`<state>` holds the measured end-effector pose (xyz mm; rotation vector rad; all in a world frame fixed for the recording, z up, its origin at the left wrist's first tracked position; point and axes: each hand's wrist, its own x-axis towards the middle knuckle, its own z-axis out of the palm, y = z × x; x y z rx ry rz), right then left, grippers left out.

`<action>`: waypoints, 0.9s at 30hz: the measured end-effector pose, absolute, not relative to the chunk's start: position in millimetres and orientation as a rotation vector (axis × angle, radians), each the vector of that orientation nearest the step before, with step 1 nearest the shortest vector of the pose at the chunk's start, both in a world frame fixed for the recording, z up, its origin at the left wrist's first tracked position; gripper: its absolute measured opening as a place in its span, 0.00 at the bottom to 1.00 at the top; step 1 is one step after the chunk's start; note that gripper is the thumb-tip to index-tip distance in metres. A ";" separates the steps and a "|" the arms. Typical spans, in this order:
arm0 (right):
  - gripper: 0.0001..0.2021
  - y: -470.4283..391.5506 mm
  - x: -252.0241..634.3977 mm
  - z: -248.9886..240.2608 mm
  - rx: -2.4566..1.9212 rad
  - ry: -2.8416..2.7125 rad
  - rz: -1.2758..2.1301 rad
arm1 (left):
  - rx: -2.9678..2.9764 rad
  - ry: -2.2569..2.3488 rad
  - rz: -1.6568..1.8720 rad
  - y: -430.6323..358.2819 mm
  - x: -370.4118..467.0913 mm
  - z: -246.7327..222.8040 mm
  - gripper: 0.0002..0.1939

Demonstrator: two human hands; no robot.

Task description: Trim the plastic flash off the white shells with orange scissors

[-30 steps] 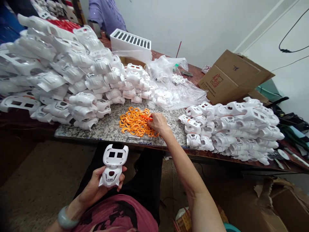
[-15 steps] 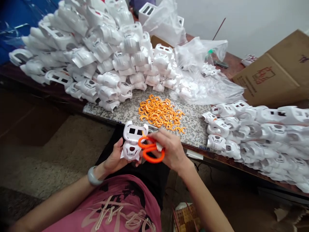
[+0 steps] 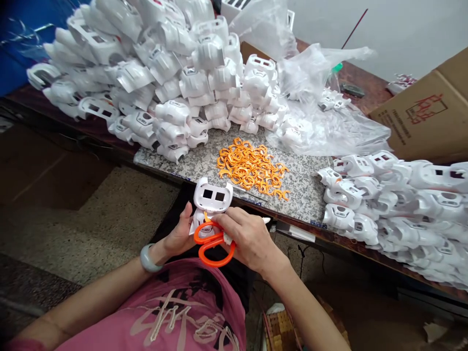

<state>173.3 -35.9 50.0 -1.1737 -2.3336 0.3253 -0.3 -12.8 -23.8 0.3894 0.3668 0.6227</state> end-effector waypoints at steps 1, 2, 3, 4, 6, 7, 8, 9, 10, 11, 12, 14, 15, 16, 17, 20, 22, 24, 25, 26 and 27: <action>0.10 -35.9 173.1 50.0 -1.190 -2.354 0.331 | 0.386 0.358 0.626 -13.1 -0.1 -23.5 0.38; 0.10 -35.8 172.9 50.0 -1.207 -2.373 0.334 | 0.380 0.349 0.626 -13.3 0.1 -23.1 0.38; 0.11 -35.9 172.8 49.9 -1.224 -2.390 0.332 | 0.375 0.342 0.623 -13.5 0.2 -22.9 0.38; 0.11 -36.0 172.6 49.8 -1.237 -2.403 0.326 | 0.369 0.336 0.620 -13.6 0.2 -22.7 0.38; 0.12 -36.4 171.9 50.1 -1.252 -2.417 0.310 | 0.363 0.331 0.614 -13.8 0.0 -22.5 0.38; 0.13 -36.6 171.4 50.4 -1.254 -2.419 0.300 | 0.361 0.333 0.613 -13.9 -0.2 -22.6 0.39; 0.13 -36.9 170.8 50.7 -1.253 -2.416 0.289 | 0.358 0.338 0.613 -14.0 -0.4 -22.8 0.39; 0.13 -37.2 170.2 51.0 -1.253 -2.410 0.279 | 0.355 0.343 0.615 -14.0 -0.5 -23.2 0.39; 0.13 -37.5 169.6 51.2 -1.255 -2.401 0.270 | 0.350 0.349 0.618 -14.1 -0.6 -23.7 0.39; 0.13 -37.8 169.2 51.2 -1.256 -2.390 0.264 | 0.346 0.352 0.620 -14.2 -0.6 -24.2 0.38; 0.13 -38.1 168.9 51.1 -1.258 -2.379 0.262 | 0.342 0.354 0.624 -14.3 -0.5 -24.7 0.38; 0.13 -38.8 169.0 50.7 -1.258 -2.359 0.269 | 0.341 0.352 0.633 -14.6 -0.3 -25.6 0.37; 0.13 -39.2 169.4 50.4 -1.249 -2.350 0.276 | 0.344 0.352 0.636 -14.8 -0.2 -25.9 0.37; 0.13 -39.7 169.8 50.2 -1.237 -2.341 0.284 | 0.349 0.350 0.635 -14.9 -0.1 -26.1 0.37; 0.13 -40.4 170.3 50.1 -1.227 -2.332 0.292 | 0.355 0.348 0.630 -15.0 -0.1 -26.1 0.37; 0.14 -42.9 171.4 51.0 -1.202 -2.308 0.310 | 0.365 0.355 0.603 -15.1 -0.3 -25.7 0.38; 0.14 -45.3 171.4 52.7 -1.194 -2.309 0.293 | 0.367 0.371 0.582 -14.9 -0.6 -25.0 0.38; 0.14 -47.9 170.5 54.8 -1.191 -2.318 0.262 | 0.373 0.388 0.565 -14.9 -1.0 -24.0 0.40; 0.14 -49.2 169.9 55.8 -1.193 -2.323 0.246 | 0.376 0.396 0.559 -15.0 -1.2 -23.6 0.40; 0.14 -50.4 169.2 56.6 -1.196 -2.328 0.236 | 0.377 0.404 0.559 -15.2 -1.5 -23.2 0.40; 0.14 -51.5 168.6 57.1 -1.199 -2.336 0.226 | 0.379 0.412 0.560 -15.5 -1.7 -22.9 0.40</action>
